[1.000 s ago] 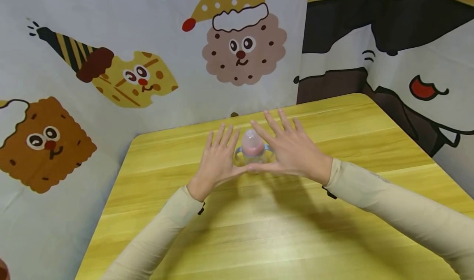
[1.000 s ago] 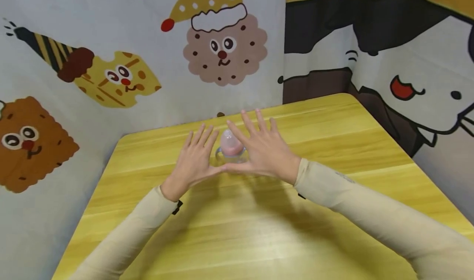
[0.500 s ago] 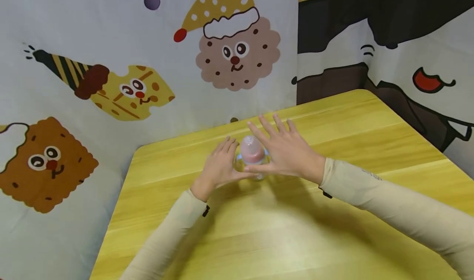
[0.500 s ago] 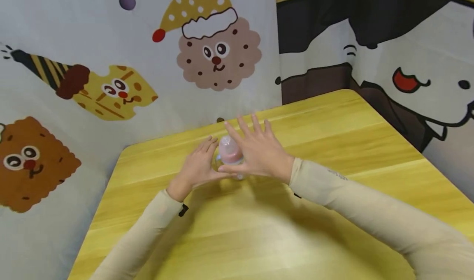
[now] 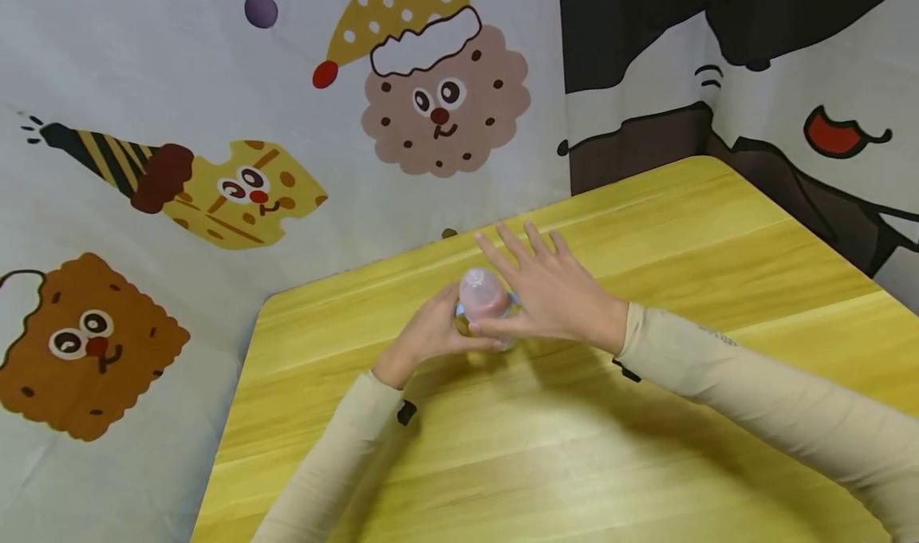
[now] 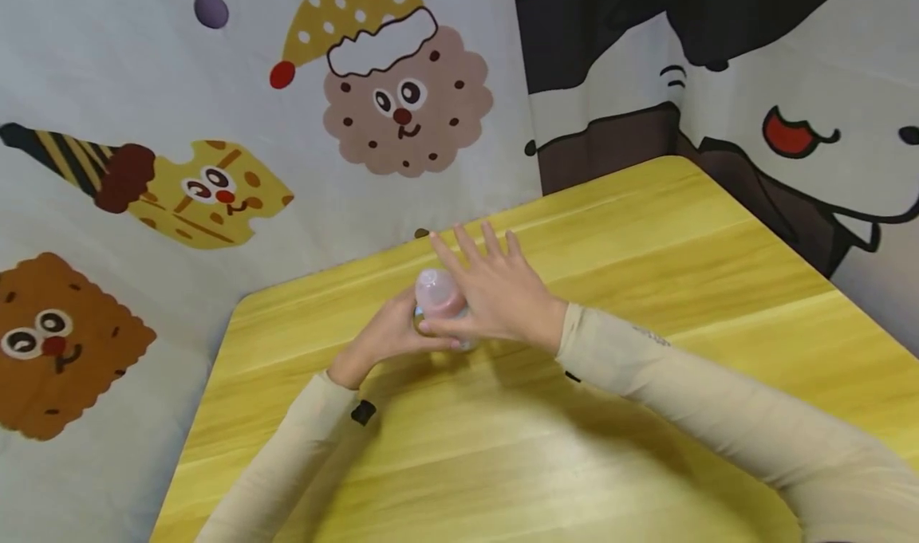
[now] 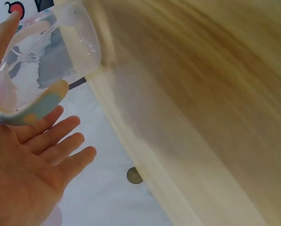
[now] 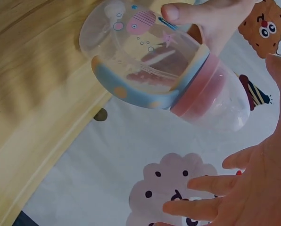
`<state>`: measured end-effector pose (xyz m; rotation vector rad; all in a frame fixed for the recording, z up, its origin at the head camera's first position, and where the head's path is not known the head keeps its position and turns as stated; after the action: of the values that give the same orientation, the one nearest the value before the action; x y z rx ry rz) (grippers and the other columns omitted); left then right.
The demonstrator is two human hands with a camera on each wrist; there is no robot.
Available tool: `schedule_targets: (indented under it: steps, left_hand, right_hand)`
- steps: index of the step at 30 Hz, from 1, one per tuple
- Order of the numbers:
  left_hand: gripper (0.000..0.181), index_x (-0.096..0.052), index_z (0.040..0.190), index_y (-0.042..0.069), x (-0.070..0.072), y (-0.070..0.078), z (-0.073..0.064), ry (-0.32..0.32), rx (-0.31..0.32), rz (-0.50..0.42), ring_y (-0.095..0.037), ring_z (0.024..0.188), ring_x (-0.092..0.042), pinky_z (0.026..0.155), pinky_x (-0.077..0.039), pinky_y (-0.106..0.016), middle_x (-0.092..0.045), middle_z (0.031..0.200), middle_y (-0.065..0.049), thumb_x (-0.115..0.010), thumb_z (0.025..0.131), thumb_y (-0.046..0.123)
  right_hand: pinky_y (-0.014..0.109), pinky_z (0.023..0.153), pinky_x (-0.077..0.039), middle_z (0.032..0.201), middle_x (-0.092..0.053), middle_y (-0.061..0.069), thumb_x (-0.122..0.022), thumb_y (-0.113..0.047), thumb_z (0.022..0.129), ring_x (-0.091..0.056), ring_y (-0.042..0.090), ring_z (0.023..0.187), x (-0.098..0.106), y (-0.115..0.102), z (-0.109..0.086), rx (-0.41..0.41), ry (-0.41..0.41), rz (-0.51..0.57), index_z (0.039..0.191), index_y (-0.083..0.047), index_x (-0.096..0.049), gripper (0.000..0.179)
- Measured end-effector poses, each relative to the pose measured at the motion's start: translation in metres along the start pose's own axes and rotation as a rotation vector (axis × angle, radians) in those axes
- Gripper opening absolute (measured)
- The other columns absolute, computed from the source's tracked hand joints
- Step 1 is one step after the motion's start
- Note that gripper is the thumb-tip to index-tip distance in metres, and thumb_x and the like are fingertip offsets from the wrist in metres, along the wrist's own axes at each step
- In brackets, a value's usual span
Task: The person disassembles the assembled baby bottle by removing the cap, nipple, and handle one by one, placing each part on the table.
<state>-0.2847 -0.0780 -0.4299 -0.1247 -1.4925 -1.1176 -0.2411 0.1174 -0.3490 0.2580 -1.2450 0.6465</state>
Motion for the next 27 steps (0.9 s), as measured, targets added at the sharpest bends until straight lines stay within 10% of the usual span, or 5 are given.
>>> schedule_targets:
  steps: [9, 17, 27]
  left_hand:
    - [0.081, -0.056, 0.148, 0.013, -0.003, -0.003, -0.01, -0.014, 0.047, -0.089, -0.017, 0.131, -0.062, 0.111, -0.052, -0.042, -0.067, 0.138, 0.001, -0.096, 0.08, 0.033]
    - [0.083, -0.058, 0.146, 0.008, 0.001, 0.001, -0.005, 0.036, 0.072, 0.036, -0.022, 0.124, -0.066, 0.106, -0.055, -0.043, -0.069, 0.135, -0.006, -0.096, 0.078, 0.037]
    - [0.06, -0.063, 0.121, 0.006, 0.017, 0.016, -0.008, 0.129, 0.136, -0.054, -0.018, 0.091, -0.063, 0.076, -0.056, -0.033, -0.07, 0.108, -0.005, -0.096, 0.077, 0.029]
  right_hand:
    - [0.077, 0.115, -0.034, 0.17, -0.032, 0.023, -0.058, -0.082, 0.09, -0.034, 0.054, 0.152, 0.004, -0.005, 0.003, -0.019, -0.036, 0.102, 0.17, -0.016, -0.026, 0.109]
    - [0.075, 0.121, -0.025, 0.175, -0.021, 0.019, -0.067, -0.08, 0.087, -0.027, 0.048, 0.157, 0.025, 0.006, 0.005, -0.12, -0.088, 0.26, 0.172, -0.023, -0.016, 0.115]
    - [0.075, 0.116, -0.033, 0.174, -0.025, 0.018, -0.081, -0.068, 0.084, -0.036, 0.05, 0.152, 0.053, 0.008, 0.0, -0.147, -0.028, 0.33, 0.172, -0.024, -0.018, 0.117]
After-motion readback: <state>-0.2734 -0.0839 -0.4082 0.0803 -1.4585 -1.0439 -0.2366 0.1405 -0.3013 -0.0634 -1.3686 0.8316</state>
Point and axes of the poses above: each hand's wrist, its own z-axis towards the middle knuckle, its own x-axis out of the back of the hand, y = z × x, the point moved 4 cm from there along z, towards the middle knuckle
